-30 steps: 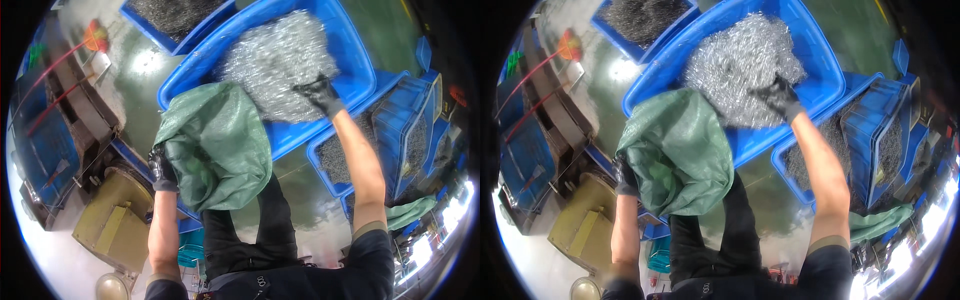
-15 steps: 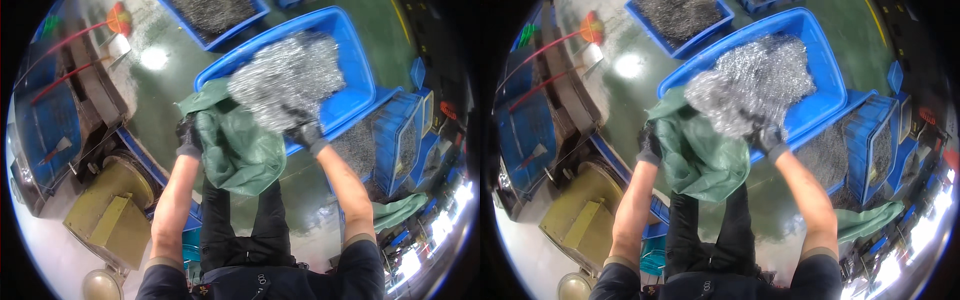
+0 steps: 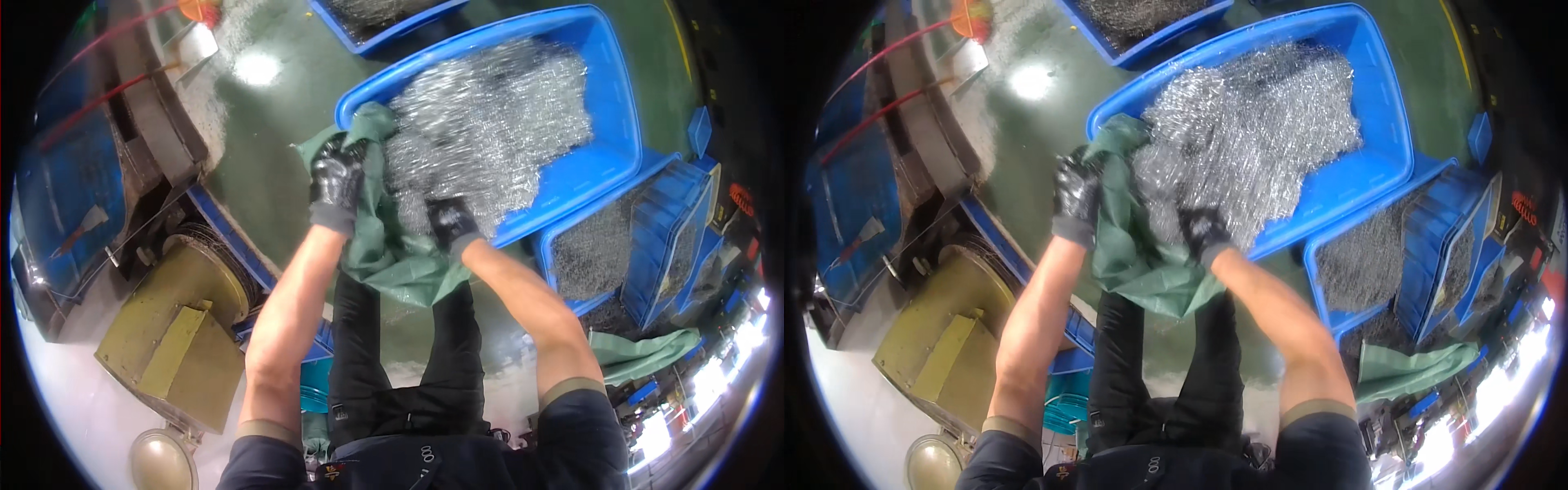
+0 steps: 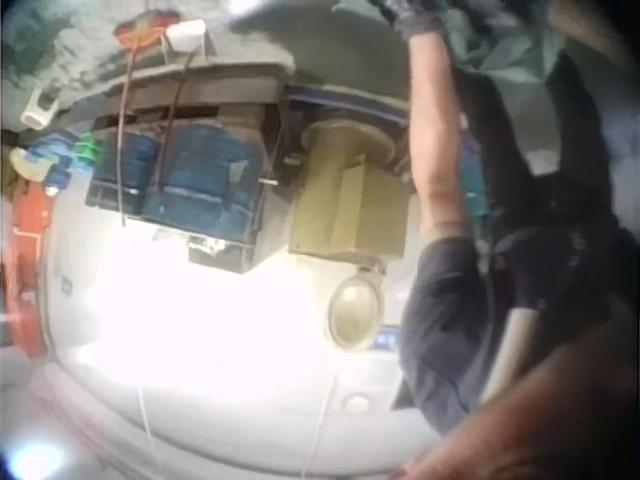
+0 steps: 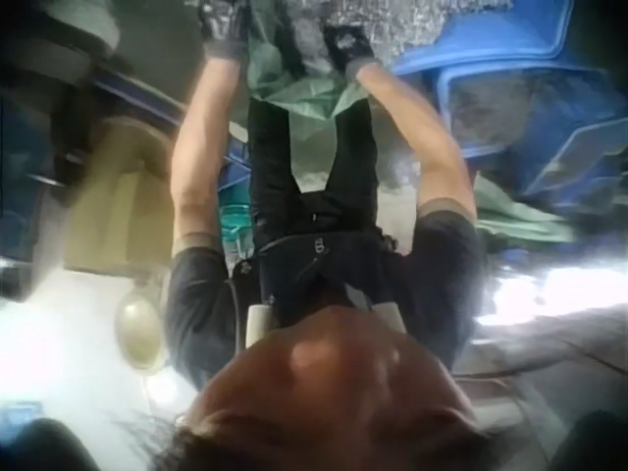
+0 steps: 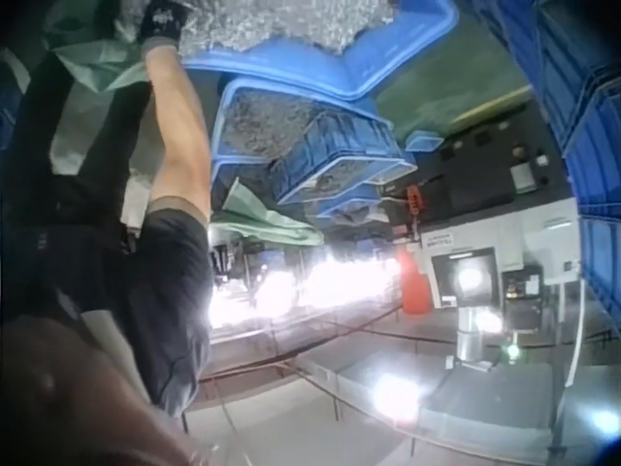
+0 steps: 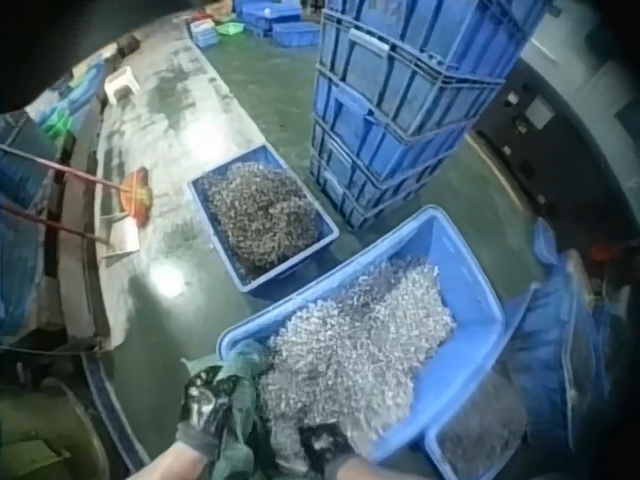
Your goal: Bagging small metal parts from a blue crate into a green sack and tying it closed.
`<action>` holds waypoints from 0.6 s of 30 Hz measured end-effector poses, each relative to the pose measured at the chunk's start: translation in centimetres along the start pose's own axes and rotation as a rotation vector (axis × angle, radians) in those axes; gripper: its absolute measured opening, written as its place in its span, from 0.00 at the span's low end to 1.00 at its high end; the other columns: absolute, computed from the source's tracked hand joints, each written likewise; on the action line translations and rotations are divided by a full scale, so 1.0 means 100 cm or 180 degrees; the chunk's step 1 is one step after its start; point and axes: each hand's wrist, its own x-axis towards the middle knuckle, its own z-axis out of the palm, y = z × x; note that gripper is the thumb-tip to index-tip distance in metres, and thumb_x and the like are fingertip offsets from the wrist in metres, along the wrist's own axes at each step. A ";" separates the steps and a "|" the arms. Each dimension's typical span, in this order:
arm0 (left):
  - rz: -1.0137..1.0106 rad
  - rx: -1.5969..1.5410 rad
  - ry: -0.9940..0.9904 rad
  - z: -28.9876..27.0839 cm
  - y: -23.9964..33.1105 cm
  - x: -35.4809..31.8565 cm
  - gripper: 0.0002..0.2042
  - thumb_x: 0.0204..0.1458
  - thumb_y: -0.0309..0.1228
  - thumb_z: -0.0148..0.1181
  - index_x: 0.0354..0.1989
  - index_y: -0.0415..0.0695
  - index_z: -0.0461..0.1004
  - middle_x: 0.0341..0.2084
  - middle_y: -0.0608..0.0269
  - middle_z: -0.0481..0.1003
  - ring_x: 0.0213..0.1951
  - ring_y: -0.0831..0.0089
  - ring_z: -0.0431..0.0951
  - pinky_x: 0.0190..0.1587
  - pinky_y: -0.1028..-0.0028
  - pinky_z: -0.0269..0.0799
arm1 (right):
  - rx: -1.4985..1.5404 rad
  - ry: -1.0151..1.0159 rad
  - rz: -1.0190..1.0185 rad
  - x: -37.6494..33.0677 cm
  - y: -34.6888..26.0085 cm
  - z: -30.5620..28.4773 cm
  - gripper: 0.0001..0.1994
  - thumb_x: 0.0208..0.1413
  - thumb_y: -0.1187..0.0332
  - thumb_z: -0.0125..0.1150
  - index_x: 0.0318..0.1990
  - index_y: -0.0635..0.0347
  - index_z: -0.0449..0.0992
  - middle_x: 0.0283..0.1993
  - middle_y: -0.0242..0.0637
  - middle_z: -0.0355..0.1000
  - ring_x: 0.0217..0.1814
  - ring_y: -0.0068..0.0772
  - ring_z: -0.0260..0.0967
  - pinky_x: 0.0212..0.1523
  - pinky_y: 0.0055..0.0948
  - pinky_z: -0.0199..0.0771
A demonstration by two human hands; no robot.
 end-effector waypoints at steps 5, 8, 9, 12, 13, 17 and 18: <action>-0.0843 -0.1026 0.0142 -0.011 0.010 -0.005 0.10 0.53 0.28 0.46 0.37 0.40 0.74 0.34 0.50 0.74 0.38 0.56 0.74 0.42 0.63 0.68 | 0.3255 -0.0575 0.0222 -0.052 0.045 0.000 0.28 0.46 0.60 0.56 0.55 0.64 0.62 0.57 0.52 0.60 0.58 0.50 0.57 0.57 0.37 0.60; -0.1156 -0.1454 0.0384 -0.023 0.008 -0.015 0.10 0.53 0.27 0.46 0.37 0.36 0.73 0.33 0.48 0.75 0.36 0.56 0.75 0.38 0.64 0.69 | 0.2051 -0.0221 0.0475 0.009 0.120 -0.115 0.32 0.49 0.57 0.57 0.59 0.66 0.57 0.60 0.48 0.57 0.61 0.42 0.55 0.60 0.33 0.57; -0.1074 -0.1741 0.0459 -0.025 0.004 -0.018 0.10 0.53 0.26 0.46 0.36 0.33 0.71 0.32 0.47 0.75 0.34 0.57 0.75 0.35 0.65 0.69 | 0.1437 -0.0044 0.0614 0.024 0.100 -0.153 0.34 0.51 0.56 0.58 0.61 0.67 0.54 0.61 0.46 0.56 0.62 0.39 0.53 0.61 0.30 0.56; -0.0925 -0.1586 0.0319 -0.006 0.015 -0.018 0.10 0.54 0.27 0.45 0.36 0.33 0.71 0.30 0.47 0.74 0.33 0.56 0.74 0.35 0.64 0.68 | 0.5099 -0.0010 0.0530 0.068 0.187 -0.086 0.29 0.58 0.57 0.49 0.61 0.66 0.53 0.61 0.43 0.55 0.62 0.37 0.53 0.62 0.27 0.52; -0.1050 -0.2000 0.0303 0.000 0.016 -0.016 0.11 0.54 0.27 0.44 0.36 0.33 0.71 0.29 0.47 0.74 0.33 0.56 0.73 0.35 0.64 0.67 | 0.4215 0.0227 0.0644 0.092 0.198 -0.064 0.27 0.59 0.59 0.47 0.61 0.65 0.53 0.62 0.42 0.55 0.61 0.35 0.53 0.62 0.26 0.51; -0.1266 -0.1862 0.0435 0.005 0.011 -0.019 0.11 0.54 0.28 0.45 0.35 0.33 0.71 0.30 0.49 0.74 0.33 0.61 0.73 0.36 0.66 0.67 | 0.4684 -0.0451 0.1924 0.152 0.205 -0.050 0.24 0.61 0.60 0.44 0.62 0.60 0.55 0.62 0.41 0.56 0.60 0.31 0.55 0.60 0.26 0.52; -0.1242 -0.1894 0.0399 0.011 0.016 -0.015 0.11 0.54 0.28 0.45 0.35 0.33 0.71 0.30 0.49 0.74 0.33 0.61 0.73 0.36 0.66 0.67 | 0.6139 -0.0222 0.3274 0.164 0.215 -0.023 0.14 0.61 0.66 0.42 0.50 0.59 0.68 0.48 0.31 0.69 0.42 0.25 0.67 0.43 0.22 0.67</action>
